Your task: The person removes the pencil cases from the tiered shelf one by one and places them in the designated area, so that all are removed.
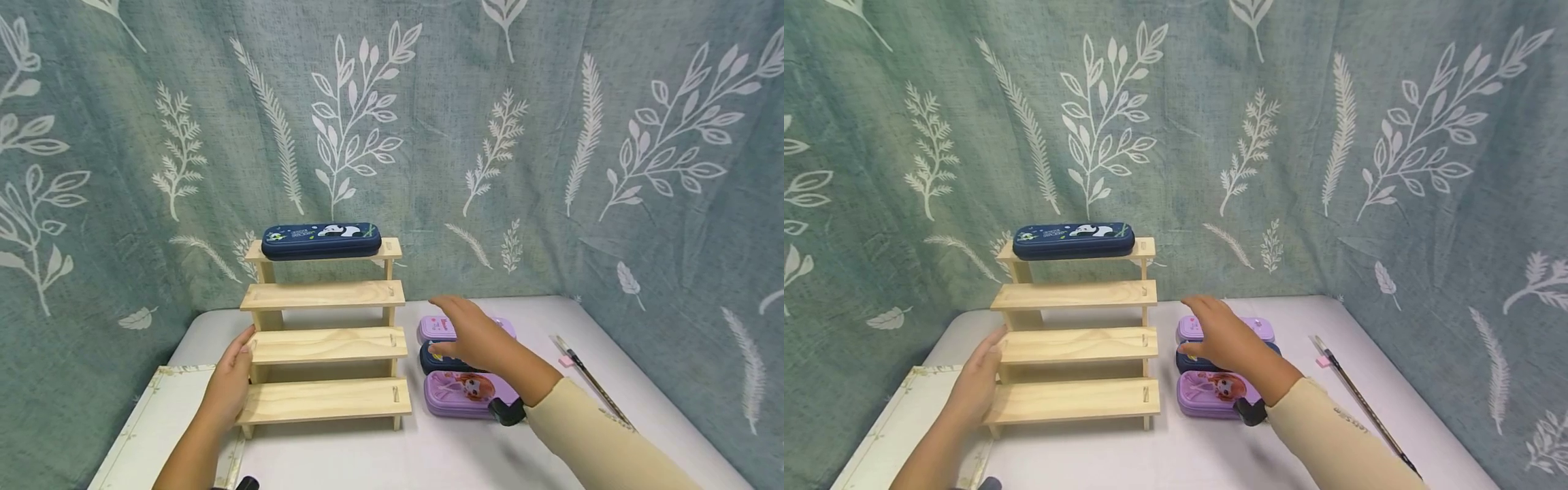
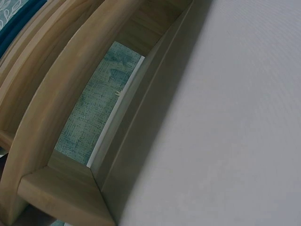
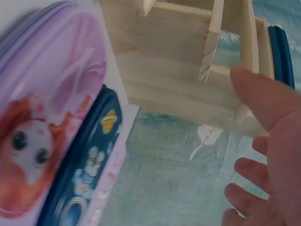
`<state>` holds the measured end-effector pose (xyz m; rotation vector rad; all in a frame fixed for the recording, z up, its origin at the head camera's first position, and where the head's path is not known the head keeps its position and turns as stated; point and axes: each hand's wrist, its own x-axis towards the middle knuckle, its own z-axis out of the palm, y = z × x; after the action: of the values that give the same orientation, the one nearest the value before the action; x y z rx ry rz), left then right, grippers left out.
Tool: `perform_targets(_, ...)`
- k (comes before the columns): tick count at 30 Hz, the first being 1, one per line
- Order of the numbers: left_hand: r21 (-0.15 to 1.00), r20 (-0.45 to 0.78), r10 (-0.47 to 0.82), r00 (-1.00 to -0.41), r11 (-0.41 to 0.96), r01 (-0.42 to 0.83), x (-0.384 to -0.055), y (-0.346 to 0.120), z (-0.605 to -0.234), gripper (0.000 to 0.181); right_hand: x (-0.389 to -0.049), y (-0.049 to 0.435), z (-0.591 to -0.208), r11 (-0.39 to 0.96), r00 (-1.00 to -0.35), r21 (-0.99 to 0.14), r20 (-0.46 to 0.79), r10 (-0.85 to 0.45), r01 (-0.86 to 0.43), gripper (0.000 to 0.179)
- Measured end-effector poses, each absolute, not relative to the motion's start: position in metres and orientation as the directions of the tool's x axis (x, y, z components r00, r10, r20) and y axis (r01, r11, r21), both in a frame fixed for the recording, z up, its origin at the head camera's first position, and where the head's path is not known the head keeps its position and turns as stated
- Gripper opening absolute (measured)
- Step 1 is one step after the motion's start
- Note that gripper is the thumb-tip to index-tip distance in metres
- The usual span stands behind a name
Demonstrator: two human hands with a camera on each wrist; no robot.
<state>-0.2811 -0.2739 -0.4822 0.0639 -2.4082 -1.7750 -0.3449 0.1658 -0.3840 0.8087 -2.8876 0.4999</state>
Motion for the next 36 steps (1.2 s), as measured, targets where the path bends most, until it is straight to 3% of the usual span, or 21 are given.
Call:
perform_targets(9,0.949,0.113,-0.125,-0.986,0.307,0.07,-0.284,-0.274,-0.483,0.056,-0.364,0.141,-0.358,0.805,-0.821,-0.187,0.239,-0.518,-0.563,0.087)
perform_targets(23,0.957,0.055,-0.121,-0.991,0.288,0.018,-0.281,-0.272,-0.48,0.056,-0.39,0.104,-0.332,0.792,-0.806,-0.202,0.306,-0.507,-0.576,0.091)
perform_targets(27,0.957,0.053,-0.119,-0.991,0.29,0.017,-0.282,-0.269,-0.481,0.055,-0.397,0.095,-0.325,0.785,-0.783,-0.159,0.325,-0.531,-0.598,0.096)
perform_targets(36,0.95,0.07,-0.119,-0.99,0.312,0.029,-0.282,-0.275,-0.481,0.057,-0.419,0.064,-0.305,0.78,-0.79,-0.192,0.319,-0.525,-0.596,0.106)
